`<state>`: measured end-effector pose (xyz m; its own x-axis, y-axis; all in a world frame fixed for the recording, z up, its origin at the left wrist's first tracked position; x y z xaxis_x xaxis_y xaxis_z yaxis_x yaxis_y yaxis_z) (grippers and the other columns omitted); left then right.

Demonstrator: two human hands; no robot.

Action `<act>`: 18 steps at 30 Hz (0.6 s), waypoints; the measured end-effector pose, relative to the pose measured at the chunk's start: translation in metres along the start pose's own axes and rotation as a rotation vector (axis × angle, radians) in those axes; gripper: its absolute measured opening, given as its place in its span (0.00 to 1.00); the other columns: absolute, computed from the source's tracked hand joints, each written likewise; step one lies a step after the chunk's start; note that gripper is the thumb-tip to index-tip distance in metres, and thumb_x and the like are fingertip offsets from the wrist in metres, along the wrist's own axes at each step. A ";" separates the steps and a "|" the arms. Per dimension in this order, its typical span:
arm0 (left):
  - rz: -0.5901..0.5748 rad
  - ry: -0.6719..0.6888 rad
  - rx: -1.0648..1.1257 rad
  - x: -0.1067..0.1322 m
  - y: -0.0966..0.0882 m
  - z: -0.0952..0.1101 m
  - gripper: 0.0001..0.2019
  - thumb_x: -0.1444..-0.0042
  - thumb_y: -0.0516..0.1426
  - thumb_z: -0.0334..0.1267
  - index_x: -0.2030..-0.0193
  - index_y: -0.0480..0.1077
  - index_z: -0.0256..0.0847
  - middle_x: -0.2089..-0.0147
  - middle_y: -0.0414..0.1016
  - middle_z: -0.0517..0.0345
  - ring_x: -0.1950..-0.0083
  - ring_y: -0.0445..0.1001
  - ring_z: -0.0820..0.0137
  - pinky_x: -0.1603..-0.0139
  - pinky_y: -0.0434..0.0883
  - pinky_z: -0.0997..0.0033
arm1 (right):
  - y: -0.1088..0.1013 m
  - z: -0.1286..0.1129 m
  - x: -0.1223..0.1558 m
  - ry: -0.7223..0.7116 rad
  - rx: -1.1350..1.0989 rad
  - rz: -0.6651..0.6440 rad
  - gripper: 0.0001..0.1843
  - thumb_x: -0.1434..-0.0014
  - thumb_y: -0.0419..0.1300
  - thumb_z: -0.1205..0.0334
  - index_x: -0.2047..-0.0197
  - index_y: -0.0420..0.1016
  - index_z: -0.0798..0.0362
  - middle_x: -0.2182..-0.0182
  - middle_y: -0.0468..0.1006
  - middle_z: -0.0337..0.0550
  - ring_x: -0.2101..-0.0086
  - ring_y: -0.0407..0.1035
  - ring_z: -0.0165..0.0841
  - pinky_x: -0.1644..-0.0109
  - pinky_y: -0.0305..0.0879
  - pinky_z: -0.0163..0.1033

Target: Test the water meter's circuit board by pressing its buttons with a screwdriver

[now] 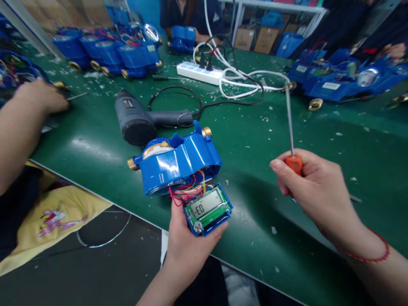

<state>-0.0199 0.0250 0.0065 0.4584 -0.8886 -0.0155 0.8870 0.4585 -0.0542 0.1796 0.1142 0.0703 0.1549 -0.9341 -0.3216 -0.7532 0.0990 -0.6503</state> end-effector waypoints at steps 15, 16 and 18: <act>0.014 -0.033 0.001 0.005 -0.002 0.006 0.36 0.64 0.72 0.37 0.49 0.60 0.44 0.55 0.79 0.54 0.55 0.82 0.60 0.56 0.80 0.65 | 0.038 -0.024 0.037 0.300 -0.509 -0.566 0.17 0.38 0.54 0.52 0.56 0.70 0.58 0.84 0.60 0.30 0.85 0.56 0.24 0.82 0.52 0.29; -0.014 -0.025 0.021 0.006 -0.002 0.005 0.36 0.61 0.71 0.36 0.47 0.59 0.45 0.54 0.78 0.54 0.54 0.82 0.60 0.55 0.80 0.65 | 0.041 -0.027 0.040 0.325 -0.561 -0.599 0.19 0.38 0.55 0.51 0.54 0.69 0.58 0.84 0.60 0.30 0.85 0.56 0.24 0.83 0.52 0.29; -0.116 0.007 0.076 0.009 -0.004 0.000 0.37 0.55 0.69 0.36 0.43 0.54 0.47 0.49 0.76 0.52 0.50 0.80 0.60 0.51 0.79 0.64 | 0.046 -0.030 0.041 0.373 -0.647 -0.627 0.22 0.39 0.56 0.49 0.50 0.67 0.58 0.84 0.60 0.29 0.85 0.55 0.24 0.84 0.52 0.28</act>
<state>-0.0194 0.0154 0.0065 0.3523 -0.9357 -0.0204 0.9358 0.3519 0.0198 0.1316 0.0698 0.0478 0.5187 -0.8128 0.2652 -0.8260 -0.5565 -0.0901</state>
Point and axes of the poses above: each hand's wrist, its own x-axis away from the middle knuckle, its own y-axis out of the palm, z = x × y, the point moved 1 cm from there along -x, towards the middle knuckle
